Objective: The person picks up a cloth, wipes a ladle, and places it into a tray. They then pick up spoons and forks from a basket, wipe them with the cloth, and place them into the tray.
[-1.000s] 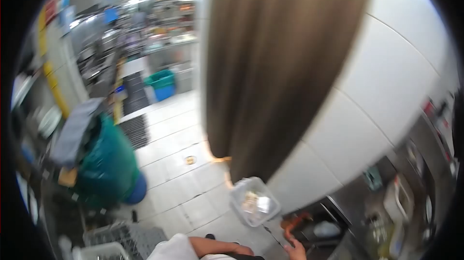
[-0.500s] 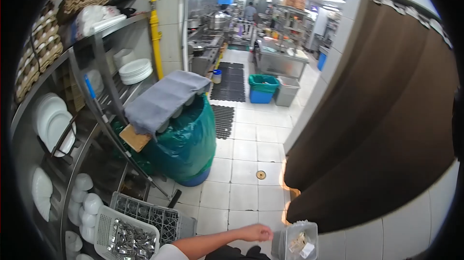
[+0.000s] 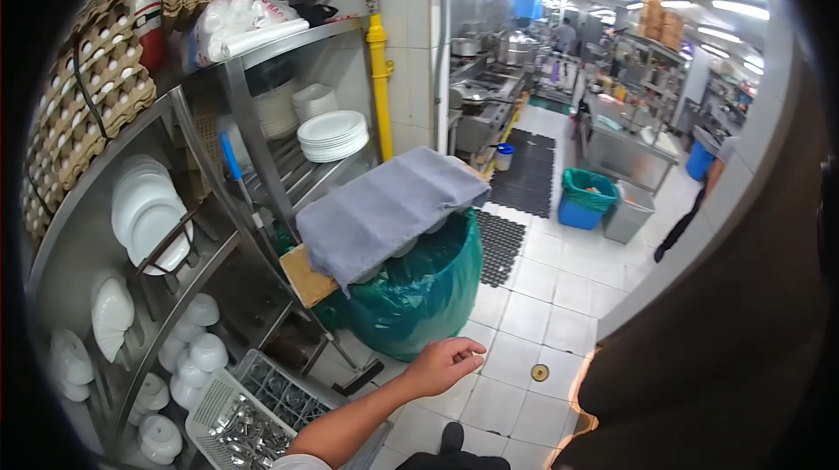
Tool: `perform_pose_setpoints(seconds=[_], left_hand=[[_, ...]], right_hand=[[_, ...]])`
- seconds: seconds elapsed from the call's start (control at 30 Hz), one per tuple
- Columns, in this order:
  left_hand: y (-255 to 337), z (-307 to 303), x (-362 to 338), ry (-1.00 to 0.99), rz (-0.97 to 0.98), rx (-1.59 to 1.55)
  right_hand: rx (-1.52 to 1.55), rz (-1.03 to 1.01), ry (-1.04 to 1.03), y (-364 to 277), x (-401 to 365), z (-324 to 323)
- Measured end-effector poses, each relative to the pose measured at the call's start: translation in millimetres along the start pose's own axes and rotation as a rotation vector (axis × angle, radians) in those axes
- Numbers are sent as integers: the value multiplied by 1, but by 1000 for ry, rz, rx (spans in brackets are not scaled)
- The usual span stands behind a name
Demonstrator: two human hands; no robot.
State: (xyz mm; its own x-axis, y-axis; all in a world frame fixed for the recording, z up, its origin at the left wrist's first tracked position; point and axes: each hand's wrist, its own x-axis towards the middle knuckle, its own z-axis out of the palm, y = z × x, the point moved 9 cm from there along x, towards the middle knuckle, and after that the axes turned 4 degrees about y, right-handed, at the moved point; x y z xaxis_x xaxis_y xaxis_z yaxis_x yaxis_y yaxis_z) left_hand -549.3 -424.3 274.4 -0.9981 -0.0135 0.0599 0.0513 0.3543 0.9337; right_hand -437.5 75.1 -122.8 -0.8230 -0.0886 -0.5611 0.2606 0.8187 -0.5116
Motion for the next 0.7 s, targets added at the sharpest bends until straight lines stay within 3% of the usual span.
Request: perform_pose_setpoints(seconds=[0.03, 0.07, 0.1, 0.17, 0.23, 0.3, 0.37, 0.43, 0.5, 0.6, 0.7], left_hand=[[-1, -10, 8, 39, -12, 30], [-5, -22, 12, 74, -22, 41], [-13, -32, 8, 112, -64, 46], [-39, -51, 0, 190, -103, 56], [-106, -67, -12, 344, -282, -279], [-123, -88, -30, 456, -334, -249], [-149, -96, -44, 554, -397, -230], [-182, -91, -57, 693, -426, -400], [-189, -78, -52, 705, -413, -553], [-199, -60, -29, 616, -405, -688], [-191, -62, 6, 541, -374, -725]], right_hand=[[89, -58, -12, -19, 40, -12], [-222, 226, -82, -11, 134, -15], [-623, -26, 141, -124, 126, -68], [-165, -191, 216, -240, 167, -109], [-78, -320, 295, -336, 212, -123], [-252, -653, 496, -450, 209, -128], [128, -703, 249, -534, 209, -108], [411, -700, 14, -582, 225, -66], [531, -737, -120, -622, 211, -39], [548, -682, -142, -651, 191, -31], [470, -667, -100, -675, 186, -66]])
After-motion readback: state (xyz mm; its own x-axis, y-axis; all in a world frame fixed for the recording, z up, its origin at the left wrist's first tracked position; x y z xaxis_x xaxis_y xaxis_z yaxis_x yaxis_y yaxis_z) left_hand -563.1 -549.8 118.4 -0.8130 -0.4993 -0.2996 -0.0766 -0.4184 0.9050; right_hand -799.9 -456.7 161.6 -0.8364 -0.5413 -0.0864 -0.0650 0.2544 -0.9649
